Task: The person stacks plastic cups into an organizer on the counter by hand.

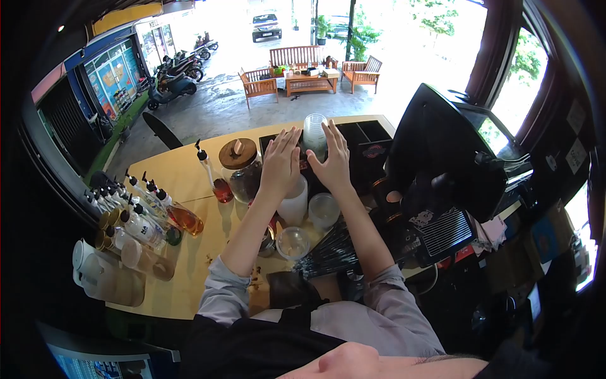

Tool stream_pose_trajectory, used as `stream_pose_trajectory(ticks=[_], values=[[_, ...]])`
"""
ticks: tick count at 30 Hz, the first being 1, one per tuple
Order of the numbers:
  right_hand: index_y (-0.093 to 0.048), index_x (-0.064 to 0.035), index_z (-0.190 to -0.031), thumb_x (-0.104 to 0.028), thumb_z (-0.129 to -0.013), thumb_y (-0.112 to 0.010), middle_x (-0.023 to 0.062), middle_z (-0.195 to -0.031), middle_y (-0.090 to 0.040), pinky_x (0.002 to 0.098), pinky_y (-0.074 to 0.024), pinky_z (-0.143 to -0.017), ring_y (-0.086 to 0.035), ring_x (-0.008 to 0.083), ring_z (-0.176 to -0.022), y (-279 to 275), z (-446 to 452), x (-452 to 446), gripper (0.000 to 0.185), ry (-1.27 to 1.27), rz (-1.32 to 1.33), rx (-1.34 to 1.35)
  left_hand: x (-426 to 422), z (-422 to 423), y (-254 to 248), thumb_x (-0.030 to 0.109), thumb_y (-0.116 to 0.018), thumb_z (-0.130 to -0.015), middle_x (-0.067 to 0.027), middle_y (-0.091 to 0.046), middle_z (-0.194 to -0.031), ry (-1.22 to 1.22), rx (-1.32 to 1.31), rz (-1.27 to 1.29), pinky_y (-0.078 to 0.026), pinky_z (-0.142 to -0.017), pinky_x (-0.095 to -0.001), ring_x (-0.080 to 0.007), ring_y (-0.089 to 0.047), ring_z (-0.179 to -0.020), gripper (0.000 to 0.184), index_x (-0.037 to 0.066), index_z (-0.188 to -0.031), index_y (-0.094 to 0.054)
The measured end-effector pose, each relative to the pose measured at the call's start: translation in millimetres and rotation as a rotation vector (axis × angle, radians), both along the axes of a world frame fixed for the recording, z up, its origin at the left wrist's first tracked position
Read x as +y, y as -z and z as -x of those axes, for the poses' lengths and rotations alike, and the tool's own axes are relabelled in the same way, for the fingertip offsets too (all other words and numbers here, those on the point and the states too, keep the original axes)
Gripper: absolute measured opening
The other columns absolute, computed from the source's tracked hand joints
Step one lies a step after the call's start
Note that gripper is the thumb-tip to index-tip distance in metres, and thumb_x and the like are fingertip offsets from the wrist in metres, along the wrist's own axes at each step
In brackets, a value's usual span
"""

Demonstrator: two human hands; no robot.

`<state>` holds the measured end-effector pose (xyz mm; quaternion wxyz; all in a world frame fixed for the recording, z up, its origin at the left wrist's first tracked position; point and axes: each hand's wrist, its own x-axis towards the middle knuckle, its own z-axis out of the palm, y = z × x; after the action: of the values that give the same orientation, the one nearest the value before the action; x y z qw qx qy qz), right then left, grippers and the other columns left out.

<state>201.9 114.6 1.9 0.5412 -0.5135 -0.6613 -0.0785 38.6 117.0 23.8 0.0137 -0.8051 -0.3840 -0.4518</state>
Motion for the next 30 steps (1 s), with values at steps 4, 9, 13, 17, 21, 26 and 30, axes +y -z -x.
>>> stream_pose_trajectory(ticks=[4,9,13,17,21,26,30], values=[[-0.045,-0.0075,-0.146,-0.025,-0.081,-0.071,0.0187,-0.154,-0.041,0.0481,-0.033,-0.113,-0.041,0.0365,-0.14,2,18,-46,0.073,-0.089,-0.01,0.026,-36,16,20,0.023,-0.039,-0.103,-0.0124,-0.048,-0.15,0.026,-0.021,0.032,-0.026,-0.118,-0.051,-0.0327,-0.039,-0.142,0.046,0.009,-0.146,-0.047],[-0.048,-0.0044,-0.143,-0.017,-0.083,-0.065,0.0206,-0.15,-0.044,0.0469,-0.0343,-0.113,-0.043,0.0375,-0.138,22,46,-84,0.064,-0.159,0.029,0.036,-67,22,50,0.023,-0.039,-0.103,-0.0138,-0.048,-0.149,0.025,-0.039,0.088,-0.026,-0.117,-0.0512,-0.0328,-0.039,-0.143,0.046,0.008,-0.146,-0.047],[-0.049,-0.0034,-0.141,-0.014,-0.083,-0.063,0.0211,-0.149,-0.045,0.0471,-0.0349,-0.112,-0.044,0.0384,-0.137,39,59,-102,0.06,-0.176,0.059,0.043,-83,29,69,0.022,-0.039,-0.103,-0.016,-0.049,-0.148,-0.003,-0.059,0.111,-0.028,-0.117,-0.0518,-0.0336,-0.04,-0.142,0.046,0.006,-0.145,-0.048],[-0.05,-0.0035,-0.14,-0.012,-0.082,-0.064,0.0207,-0.148,-0.046,0.0465,-0.0353,-0.112,-0.044,0.038,-0.137,48,65,-123,0.06,-0.171,0.102,0.049,-104,39,84,0.022,-0.038,-0.103,-0.0168,-0.05,-0.146,-0.003,-0.069,0.134,-0.029,-0.116,-0.0513,-0.0351,-0.041,-0.14,0.045,0.003,-0.143,-0.048],[-0.05,-0.0044,-0.14,-0.009,-0.084,-0.064,0.0194,-0.148,-0.046,0.0444,-0.037,-0.111,-0.045,0.0364,-0.137,64,67,-140,0.057,-0.199,0.156,0.122,-118,54,109,0.022,-0.036,-0.104,-0.0178,-0.051,-0.145,0.015,-0.092,0.18,-0.03,-0.115,-0.0504,-0.0363,-0.042,-0.139,0.045,0.001,-0.143,-0.049],[-0.051,-0.0034,-0.137,-0.005,-0.085,-0.064,0.0199,-0.146,-0.049,0.0417,-0.0392,-0.11,-0.048,0.036,-0.134,93,68,-160,0.054,-0.228,0.197,0.207,-131,71,133,0.022,-0.036,-0.105,-0.0196,-0.056,-0.139,0.046,-0.187,0.232,-0.031,-0.114,-0.0499,-0.0376,-0.044,-0.137,0.045,-0.001,-0.141,-0.05],[-0.051,-0.0023,-0.137,-0.008,-0.086,-0.066,0.0202,-0.144,-0.05,0.042,-0.0387,-0.11,-0.049,0.0362,-0.132,116,71,-170,0.053,-0.211,0.222,0.204,-139,73,148,0.022,-0.036,-0.104,-0.0199,-0.057,-0.138,0.052,-0.139,0.253,-0.031,-0.114,-0.0491,-0.0375,-0.045,-0.136,0.044,-0.001,-0.139,-0.052]])
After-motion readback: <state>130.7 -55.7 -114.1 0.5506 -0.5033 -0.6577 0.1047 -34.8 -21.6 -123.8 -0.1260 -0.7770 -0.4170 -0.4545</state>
